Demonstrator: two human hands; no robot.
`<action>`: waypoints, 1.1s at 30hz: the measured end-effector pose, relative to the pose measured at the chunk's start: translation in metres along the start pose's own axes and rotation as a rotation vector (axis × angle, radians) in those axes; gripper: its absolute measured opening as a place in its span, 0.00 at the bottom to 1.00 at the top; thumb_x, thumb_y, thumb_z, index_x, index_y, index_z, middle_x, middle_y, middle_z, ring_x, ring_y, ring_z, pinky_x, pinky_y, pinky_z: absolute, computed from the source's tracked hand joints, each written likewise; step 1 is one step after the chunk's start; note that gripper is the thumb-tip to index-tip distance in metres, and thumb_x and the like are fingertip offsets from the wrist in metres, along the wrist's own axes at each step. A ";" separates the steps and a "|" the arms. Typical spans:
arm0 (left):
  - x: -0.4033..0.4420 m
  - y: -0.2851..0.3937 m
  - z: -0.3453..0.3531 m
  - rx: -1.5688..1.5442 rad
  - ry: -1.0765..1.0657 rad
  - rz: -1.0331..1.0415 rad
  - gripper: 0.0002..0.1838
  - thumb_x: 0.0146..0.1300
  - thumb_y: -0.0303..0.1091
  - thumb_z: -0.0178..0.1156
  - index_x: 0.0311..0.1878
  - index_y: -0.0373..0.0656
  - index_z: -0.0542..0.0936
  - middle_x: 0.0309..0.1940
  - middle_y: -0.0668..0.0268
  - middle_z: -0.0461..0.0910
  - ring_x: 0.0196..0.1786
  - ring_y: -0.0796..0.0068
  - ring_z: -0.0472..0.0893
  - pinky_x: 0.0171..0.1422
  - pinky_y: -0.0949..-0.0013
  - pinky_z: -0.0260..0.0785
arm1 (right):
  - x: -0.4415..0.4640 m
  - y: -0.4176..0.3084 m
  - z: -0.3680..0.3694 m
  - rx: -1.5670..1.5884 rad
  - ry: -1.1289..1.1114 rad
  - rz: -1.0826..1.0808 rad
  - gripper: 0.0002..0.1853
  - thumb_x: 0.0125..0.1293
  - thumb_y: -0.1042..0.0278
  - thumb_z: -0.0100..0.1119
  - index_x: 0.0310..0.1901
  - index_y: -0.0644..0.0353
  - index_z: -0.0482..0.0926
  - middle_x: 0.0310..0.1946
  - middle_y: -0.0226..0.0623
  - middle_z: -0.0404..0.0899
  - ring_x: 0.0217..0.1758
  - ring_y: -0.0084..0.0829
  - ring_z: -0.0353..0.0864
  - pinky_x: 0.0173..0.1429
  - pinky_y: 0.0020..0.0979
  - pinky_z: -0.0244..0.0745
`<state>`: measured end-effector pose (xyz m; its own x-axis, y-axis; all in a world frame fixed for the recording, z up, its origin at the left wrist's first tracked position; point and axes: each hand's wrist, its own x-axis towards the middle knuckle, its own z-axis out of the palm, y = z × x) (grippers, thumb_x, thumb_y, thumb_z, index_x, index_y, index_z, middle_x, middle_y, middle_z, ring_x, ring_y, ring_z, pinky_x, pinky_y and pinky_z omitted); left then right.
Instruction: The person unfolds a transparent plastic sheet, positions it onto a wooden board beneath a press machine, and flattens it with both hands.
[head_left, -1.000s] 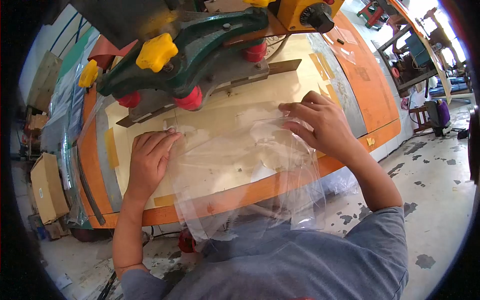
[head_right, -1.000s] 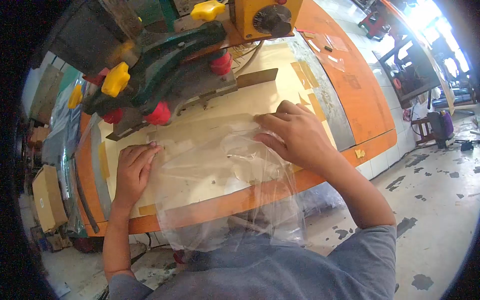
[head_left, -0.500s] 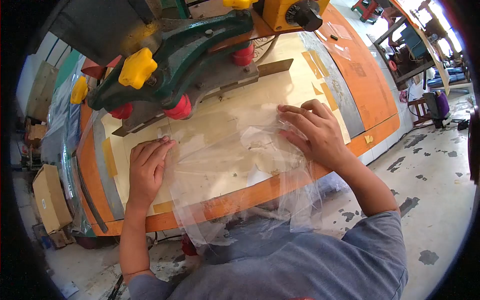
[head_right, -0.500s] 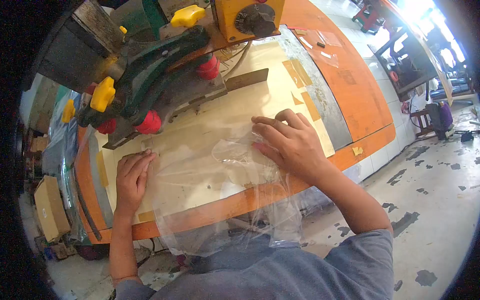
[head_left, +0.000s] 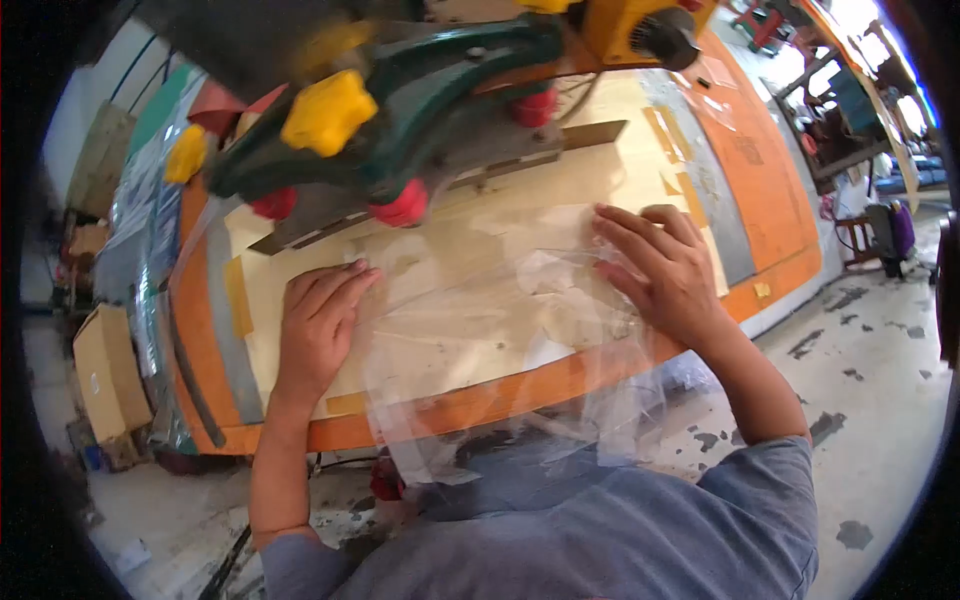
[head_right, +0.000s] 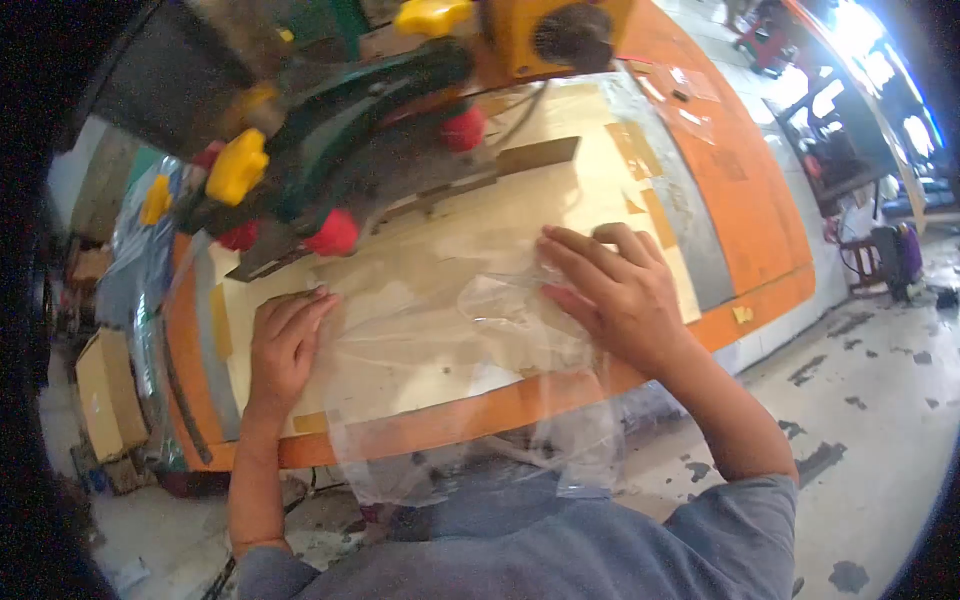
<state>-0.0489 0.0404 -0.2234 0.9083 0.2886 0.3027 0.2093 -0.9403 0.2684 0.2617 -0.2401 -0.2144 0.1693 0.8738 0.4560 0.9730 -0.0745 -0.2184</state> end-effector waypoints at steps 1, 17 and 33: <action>0.000 0.000 -0.001 -0.009 0.007 0.003 0.28 0.56 0.17 0.66 0.62 0.48 0.88 0.60 0.68 0.87 0.60 0.61 0.82 0.69 0.57 0.71 | -0.001 0.000 0.001 -0.005 -0.020 0.034 0.25 0.61 0.61 0.78 0.60 0.52 0.87 0.64 0.26 0.87 0.53 0.36 0.82 0.57 0.39 0.80; -0.007 -0.015 -0.022 -0.194 -0.164 0.034 0.23 0.75 0.42 0.64 0.69 0.50 0.84 0.70 0.66 0.83 0.73 0.60 0.79 0.75 0.55 0.67 | 0.010 -0.005 -0.004 0.015 -0.093 0.114 0.23 0.62 0.63 0.76 0.59 0.53 0.86 0.64 0.23 0.87 0.51 0.40 0.80 0.61 0.41 0.78; -0.016 -0.007 -0.012 0.024 -0.084 -0.029 0.26 0.69 0.46 0.68 0.71 0.59 0.84 0.78 0.68 0.75 0.78 0.55 0.72 0.80 0.51 0.62 | 0.038 0.031 0.012 0.094 -0.165 0.076 0.18 0.70 0.61 0.70 0.60 0.53 0.86 0.67 0.27 0.85 0.58 0.36 0.88 0.56 0.38 0.77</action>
<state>-0.0696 0.0445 -0.2196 0.9289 0.3001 0.2168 0.2432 -0.9362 0.2536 0.2969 -0.2033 -0.2140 0.2064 0.9349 0.2887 0.9380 -0.1051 -0.3302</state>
